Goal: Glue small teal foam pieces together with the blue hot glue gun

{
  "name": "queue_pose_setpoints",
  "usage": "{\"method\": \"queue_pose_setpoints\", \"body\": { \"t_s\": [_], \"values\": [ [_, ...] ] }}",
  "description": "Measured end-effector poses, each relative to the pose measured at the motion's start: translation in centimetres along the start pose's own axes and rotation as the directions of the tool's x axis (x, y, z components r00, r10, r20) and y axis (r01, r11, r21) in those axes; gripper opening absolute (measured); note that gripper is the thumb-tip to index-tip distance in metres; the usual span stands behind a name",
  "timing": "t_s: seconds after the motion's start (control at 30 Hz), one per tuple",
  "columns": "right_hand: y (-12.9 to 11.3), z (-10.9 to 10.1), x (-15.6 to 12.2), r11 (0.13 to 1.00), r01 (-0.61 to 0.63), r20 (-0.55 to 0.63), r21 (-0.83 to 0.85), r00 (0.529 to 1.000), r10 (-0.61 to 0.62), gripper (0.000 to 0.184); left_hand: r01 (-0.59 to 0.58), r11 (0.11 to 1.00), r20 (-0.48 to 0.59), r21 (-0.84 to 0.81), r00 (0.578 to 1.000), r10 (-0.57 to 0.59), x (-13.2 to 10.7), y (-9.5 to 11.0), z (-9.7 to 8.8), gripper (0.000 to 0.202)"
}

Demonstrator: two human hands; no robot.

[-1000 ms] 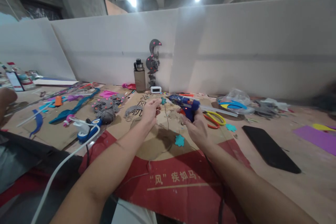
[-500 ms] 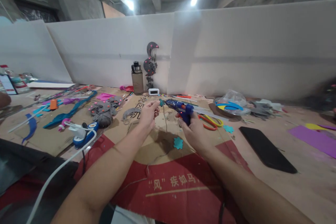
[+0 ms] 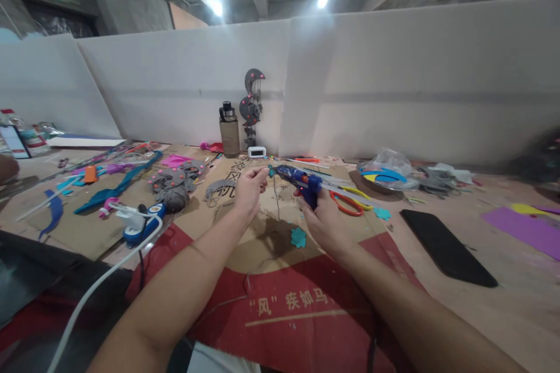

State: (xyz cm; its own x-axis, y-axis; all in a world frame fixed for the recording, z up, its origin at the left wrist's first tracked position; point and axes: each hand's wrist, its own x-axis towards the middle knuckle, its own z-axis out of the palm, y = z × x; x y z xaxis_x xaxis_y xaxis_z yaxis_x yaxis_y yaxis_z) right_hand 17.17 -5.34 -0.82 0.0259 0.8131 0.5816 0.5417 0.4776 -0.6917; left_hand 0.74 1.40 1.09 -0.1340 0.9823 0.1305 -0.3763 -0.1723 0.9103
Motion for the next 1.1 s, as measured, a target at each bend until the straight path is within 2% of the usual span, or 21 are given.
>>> {"method": "queue_pose_setpoints", "body": {
  "t_s": [0.23, 0.7, 1.1],
  "values": [
    [-0.68, -0.08, -0.02, 1.0, 0.006, 0.014, -0.012, 1.0, -0.005, 0.021, -0.014, 1.0, -0.007, 0.025, 1.0, 0.014, -0.16, 0.0, 0.06, 0.027],
    [-0.22, 0.08, -0.07, 0.997, 0.008, 0.002, -0.081, 1.0, -0.008, 0.034, -0.03, 0.999, -0.011, 0.036, 0.999, 0.03, -0.09, -0.14, 0.03, 0.025],
    [-0.8, 0.06, -0.24, 0.999, 0.019, -0.006, -0.047, 1.0, -0.019, 0.033, -0.026, 0.999, -0.02, 0.035, 0.999, 0.027, -0.43, 0.19, 0.35, 0.02]
  ]
}}
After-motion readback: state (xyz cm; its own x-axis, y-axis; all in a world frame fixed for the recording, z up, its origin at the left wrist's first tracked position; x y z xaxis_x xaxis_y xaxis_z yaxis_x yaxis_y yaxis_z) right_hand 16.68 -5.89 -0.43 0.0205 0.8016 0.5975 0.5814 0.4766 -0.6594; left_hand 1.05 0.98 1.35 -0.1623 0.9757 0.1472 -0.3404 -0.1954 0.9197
